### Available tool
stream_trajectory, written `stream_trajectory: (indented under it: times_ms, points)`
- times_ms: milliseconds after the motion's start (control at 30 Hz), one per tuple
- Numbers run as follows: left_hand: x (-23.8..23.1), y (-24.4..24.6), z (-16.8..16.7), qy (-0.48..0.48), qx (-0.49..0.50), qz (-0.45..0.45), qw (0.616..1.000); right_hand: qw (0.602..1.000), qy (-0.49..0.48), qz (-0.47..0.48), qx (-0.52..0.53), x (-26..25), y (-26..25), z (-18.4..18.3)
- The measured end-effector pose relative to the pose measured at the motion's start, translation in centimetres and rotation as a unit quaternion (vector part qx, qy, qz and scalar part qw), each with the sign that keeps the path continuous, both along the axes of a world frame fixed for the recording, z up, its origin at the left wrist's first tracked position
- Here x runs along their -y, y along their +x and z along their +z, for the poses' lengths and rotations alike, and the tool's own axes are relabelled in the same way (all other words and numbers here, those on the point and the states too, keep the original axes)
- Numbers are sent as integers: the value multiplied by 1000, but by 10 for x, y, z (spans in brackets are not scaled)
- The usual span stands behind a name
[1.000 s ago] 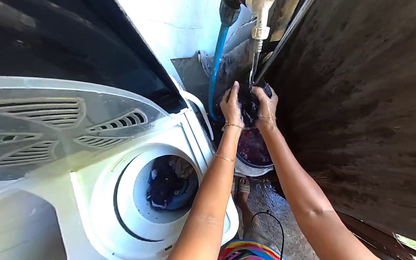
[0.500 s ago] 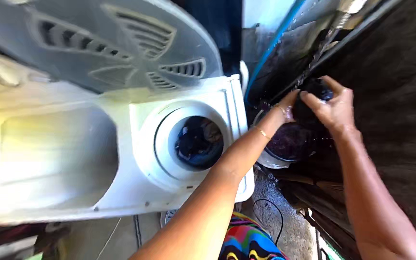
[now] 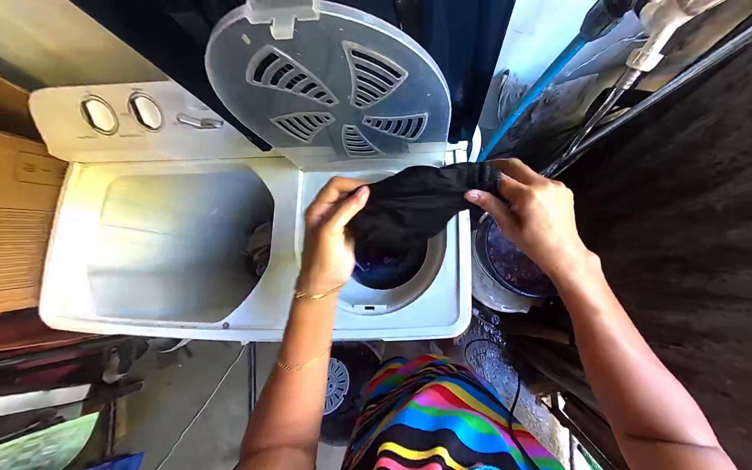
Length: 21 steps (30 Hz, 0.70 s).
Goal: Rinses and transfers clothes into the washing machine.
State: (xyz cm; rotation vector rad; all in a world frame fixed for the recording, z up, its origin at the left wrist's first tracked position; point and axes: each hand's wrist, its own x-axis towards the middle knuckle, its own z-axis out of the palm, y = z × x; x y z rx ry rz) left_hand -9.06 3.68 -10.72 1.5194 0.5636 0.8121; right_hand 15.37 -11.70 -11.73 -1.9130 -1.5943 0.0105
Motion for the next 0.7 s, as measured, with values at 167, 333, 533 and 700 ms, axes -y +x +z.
stream_trajectory:
  times_ms: [167, 333, 533, 700]
  points:
    - [-13, -58, 20, 134, -42, 45, 989, 985, 40, 102, -135, -33, -33, 6]
    - [-19, -85, 14, 124, -46, 95, 987, 935, 46, 181, -301, -60, -57, -2]
    - [-37, -79, -25, -50, -124, 140, 981, 939, -28, 137, -313, -93, -69, -47]
    - [-43, -46, -83, 67, -411, 44, 908, 967, -51, -80, -237, -56, -35, -61]
